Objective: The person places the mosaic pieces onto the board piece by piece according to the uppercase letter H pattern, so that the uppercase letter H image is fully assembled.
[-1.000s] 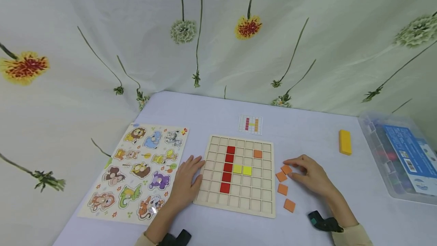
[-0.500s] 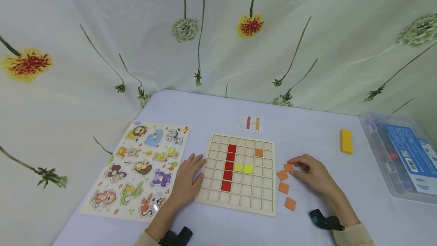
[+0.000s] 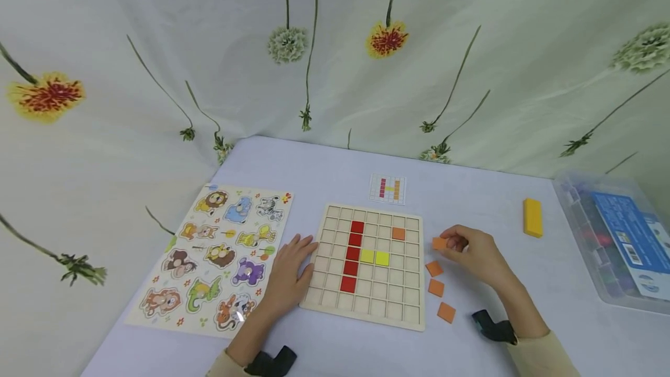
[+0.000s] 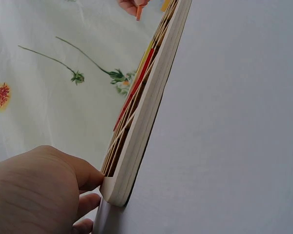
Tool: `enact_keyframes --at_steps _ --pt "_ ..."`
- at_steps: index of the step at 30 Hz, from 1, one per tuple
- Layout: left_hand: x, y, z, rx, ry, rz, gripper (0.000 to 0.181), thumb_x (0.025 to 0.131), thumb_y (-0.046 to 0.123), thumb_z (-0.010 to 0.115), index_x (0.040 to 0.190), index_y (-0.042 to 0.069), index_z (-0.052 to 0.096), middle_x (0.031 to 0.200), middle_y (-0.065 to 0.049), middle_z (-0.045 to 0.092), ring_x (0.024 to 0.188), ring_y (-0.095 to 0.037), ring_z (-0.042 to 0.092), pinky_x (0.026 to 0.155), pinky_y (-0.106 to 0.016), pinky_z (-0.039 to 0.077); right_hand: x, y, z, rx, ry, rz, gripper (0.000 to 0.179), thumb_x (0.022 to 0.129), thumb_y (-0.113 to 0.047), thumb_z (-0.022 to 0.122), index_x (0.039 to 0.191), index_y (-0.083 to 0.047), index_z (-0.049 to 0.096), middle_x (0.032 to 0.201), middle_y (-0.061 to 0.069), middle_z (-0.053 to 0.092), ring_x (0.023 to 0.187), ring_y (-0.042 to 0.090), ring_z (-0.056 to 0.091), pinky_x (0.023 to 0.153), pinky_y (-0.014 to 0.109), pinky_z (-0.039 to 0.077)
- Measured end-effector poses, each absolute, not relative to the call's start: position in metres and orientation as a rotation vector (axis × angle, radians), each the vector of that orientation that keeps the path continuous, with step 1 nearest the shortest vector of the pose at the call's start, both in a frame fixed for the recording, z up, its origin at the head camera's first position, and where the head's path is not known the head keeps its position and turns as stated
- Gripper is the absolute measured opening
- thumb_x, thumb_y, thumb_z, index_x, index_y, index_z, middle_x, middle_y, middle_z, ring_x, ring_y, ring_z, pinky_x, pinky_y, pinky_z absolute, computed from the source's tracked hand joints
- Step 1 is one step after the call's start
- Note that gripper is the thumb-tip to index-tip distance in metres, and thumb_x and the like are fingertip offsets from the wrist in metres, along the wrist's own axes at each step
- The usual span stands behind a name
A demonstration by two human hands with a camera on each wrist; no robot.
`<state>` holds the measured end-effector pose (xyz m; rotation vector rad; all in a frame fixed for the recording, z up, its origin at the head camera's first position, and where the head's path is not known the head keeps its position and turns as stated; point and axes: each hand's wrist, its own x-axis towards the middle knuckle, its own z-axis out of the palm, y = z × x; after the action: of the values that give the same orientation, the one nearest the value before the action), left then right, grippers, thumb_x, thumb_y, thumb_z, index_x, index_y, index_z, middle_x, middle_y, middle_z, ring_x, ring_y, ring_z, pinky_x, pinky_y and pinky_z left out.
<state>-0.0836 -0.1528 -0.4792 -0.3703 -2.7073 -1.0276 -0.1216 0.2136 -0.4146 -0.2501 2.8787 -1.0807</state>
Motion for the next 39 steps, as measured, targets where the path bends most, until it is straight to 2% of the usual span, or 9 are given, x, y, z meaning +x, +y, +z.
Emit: enact_keyframes --at_steps 19,31,39 --pt "-0.084 -0.154 -0.478 -0.358 -2.747 -1.051 0.043 0.09 0.002 0.058 0.133 0.003 0.056 0.146 -0.017 0.049 0.144 -0.04 0.031 0.119 -0.058 0.018 -0.143 0.151 -0.415 -0.398 2.782 -0.891 0.016 0.082 -0.012 0.075 0.094 -0.005 0.067 0.073 -0.001 0.056 0.067 0.012 0.049 0.06 0.024 0.041" --pt "-0.085 -0.155 -0.48 -0.343 -2.748 -1.068 0.043 0.091 0.005 0.059 0.133 0.005 0.057 0.147 -0.015 0.049 0.145 -0.037 0.031 0.12 -0.055 0.018 -0.145 0.143 -0.419 -0.368 2.757 -0.896 0.018 0.08 -0.007 0.076 0.096 -0.003 0.068 0.075 0.001 0.059 0.068 0.013 0.051 0.062 0.025 0.043" --pt "-0.084 -0.155 -0.481 -0.357 -2.733 -1.033 0.042 0.09 0.003 0.06 0.132 0.003 0.058 0.145 -0.016 0.051 0.143 -0.039 0.033 0.117 -0.058 0.021 -0.137 0.158 -0.413 -0.351 2.732 -0.998 0.02 0.082 -0.009 0.074 0.101 -0.004 0.069 0.079 0.0 0.061 0.073 0.013 0.053 0.064 0.023 0.045"
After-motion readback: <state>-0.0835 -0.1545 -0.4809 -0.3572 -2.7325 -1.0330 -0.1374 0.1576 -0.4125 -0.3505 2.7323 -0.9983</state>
